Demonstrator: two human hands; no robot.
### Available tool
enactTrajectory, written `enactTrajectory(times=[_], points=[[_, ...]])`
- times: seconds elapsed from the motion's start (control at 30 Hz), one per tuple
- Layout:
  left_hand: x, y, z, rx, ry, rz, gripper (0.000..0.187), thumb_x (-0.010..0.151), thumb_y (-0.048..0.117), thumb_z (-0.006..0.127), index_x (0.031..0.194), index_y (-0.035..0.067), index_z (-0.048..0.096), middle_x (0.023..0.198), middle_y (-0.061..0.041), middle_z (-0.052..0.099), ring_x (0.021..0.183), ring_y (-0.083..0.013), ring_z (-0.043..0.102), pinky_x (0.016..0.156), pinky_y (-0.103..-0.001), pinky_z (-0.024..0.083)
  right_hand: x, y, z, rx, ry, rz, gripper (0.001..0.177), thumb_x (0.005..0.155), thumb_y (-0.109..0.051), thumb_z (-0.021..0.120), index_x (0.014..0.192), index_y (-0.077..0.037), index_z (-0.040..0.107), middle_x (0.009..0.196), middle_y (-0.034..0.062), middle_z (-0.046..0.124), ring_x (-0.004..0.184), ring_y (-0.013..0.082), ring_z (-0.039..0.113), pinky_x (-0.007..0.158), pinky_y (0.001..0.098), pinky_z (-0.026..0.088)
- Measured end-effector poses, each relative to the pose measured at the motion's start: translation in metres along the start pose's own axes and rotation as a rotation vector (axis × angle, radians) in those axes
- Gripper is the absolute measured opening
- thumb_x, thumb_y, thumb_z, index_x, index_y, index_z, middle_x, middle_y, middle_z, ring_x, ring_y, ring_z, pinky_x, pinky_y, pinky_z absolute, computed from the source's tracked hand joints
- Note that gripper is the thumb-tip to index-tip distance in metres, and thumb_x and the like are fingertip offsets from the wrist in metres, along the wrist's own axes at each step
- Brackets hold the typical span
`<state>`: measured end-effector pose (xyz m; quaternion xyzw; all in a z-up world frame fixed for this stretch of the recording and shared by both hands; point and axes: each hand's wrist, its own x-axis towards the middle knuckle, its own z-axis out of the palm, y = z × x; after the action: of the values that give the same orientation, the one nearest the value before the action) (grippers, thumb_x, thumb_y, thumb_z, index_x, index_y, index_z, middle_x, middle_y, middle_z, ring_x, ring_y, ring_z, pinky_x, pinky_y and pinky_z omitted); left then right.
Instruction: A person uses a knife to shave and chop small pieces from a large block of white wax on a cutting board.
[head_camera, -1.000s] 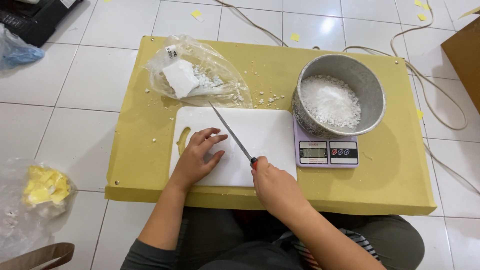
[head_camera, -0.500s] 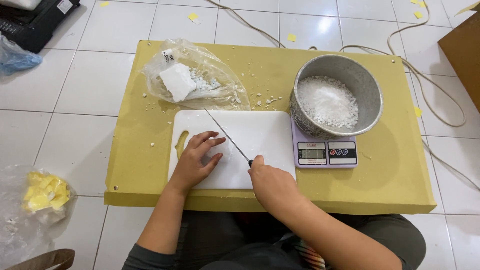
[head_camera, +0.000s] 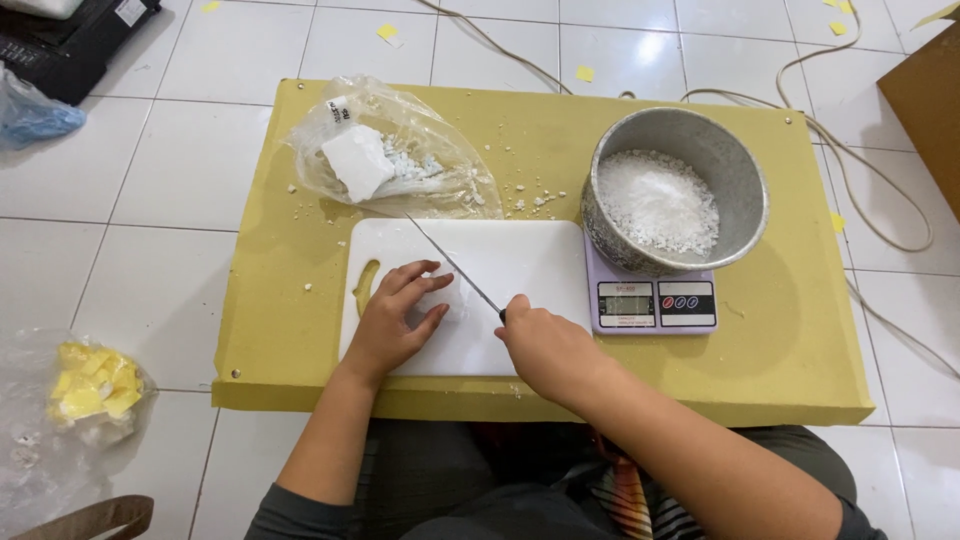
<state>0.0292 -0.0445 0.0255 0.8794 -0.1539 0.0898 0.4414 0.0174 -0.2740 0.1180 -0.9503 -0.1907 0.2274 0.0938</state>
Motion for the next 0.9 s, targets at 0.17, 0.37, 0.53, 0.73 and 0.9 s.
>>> enactTrajectory(times=[0.17, 0.37, 0.53, 0.73, 0.9], points=[[0.0, -0.002, 0.0, -0.002, 0.016, 0.008, 0.034, 0.088, 0.02, 0.077, 0.122, 0.02, 0.076, 0.131, -0.013, 0.068, 0.125, -0.0345, 0.061, 0.107, -0.048, 0.049, 0.01, 0.0, -0.011, 0.051, -0.022, -0.031, 0.03, 0.105, -0.019, 0.043, 0.104, 0.008, 0.056, 0.07, 0.0209, 0.067, 0.063, 0.0341, 0.074, 0.057, 0.0441, 0.06], [0.0, -0.004, 0.002, -0.001, 0.009, 0.012, 0.035, 0.088, 0.02, 0.078, 0.122, 0.02, 0.076, 0.131, -0.013, 0.068, 0.126, -0.0344, 0.06, 0.109, -0.049, 0.048, 0.019, 0.002, -0.021, 0.095, -0.085, -0.022, 0.029, 0.104, -0.018, 0.044, 0.103, 0.008, 0.057, 0.076, 0.0231, 0.069, 0.067, 0.0342, 0.075, 0.057, 0.0403, 0.06], [-0.001, -0.001, 0.003, -0.004, 0.013, 0.005, 0.035, 0.087, 0.02, 0.078, 0.122, 0.019, 0.076, 0.131, -0.014, 0.068, 0.126, -0.0353, 0.06, 0.109, -0.05, 0.047, 0.025, 0.001, -0.019, 0.111, -0.084, -0.021, 0.029, 0.104, -0.018, 0.045, 0.103, 0.007, 0.058, 0.076, 0.023, 0.069, 0.068, 0.0338, 0.075, 0.057, 0.0395, 0.06], [-0.001, -0.004, 0.004, 0.015, 0.02, 0.013, 0.033, 0.088, 0.02, 0.078, 0.121, 0.019, 0.077, 0.131, -0.013, 0.068, 0.126, -0.0345, 0.061, 0.109, -0.049, 0.048, 0.035, 0.001, -0.008, 0.074, -0.054, -0.039, 0.029, 0.104, -0.019, 0.045, 0.101, 0.007, 0.057, 0.075, 0.0229, 0.068, 0.066, 0.0316, 0.075, 0.055, 0.0366, 0.06], [-0.001, -0.003, 0.004, -0.003, 0.023, 0.03, 0.033, 0.088, 0.021, 0.077, 0.121, 0.018, 0.076, 0.132, -0.014, 0.067, 0.127, -0.0351, 0.06, 0.109, -0.049, 0.047, 0.042, 0.003, -0.006, 0.095, -0.021, -0.036, 0.026, 0.103, -0.016, 0.048, 0.101, 0.007, 0.058, 0.075, 0.0231, 0.068, 0.065, 0.0318, 0.075, 0.055, 0.0367, 0.061]])
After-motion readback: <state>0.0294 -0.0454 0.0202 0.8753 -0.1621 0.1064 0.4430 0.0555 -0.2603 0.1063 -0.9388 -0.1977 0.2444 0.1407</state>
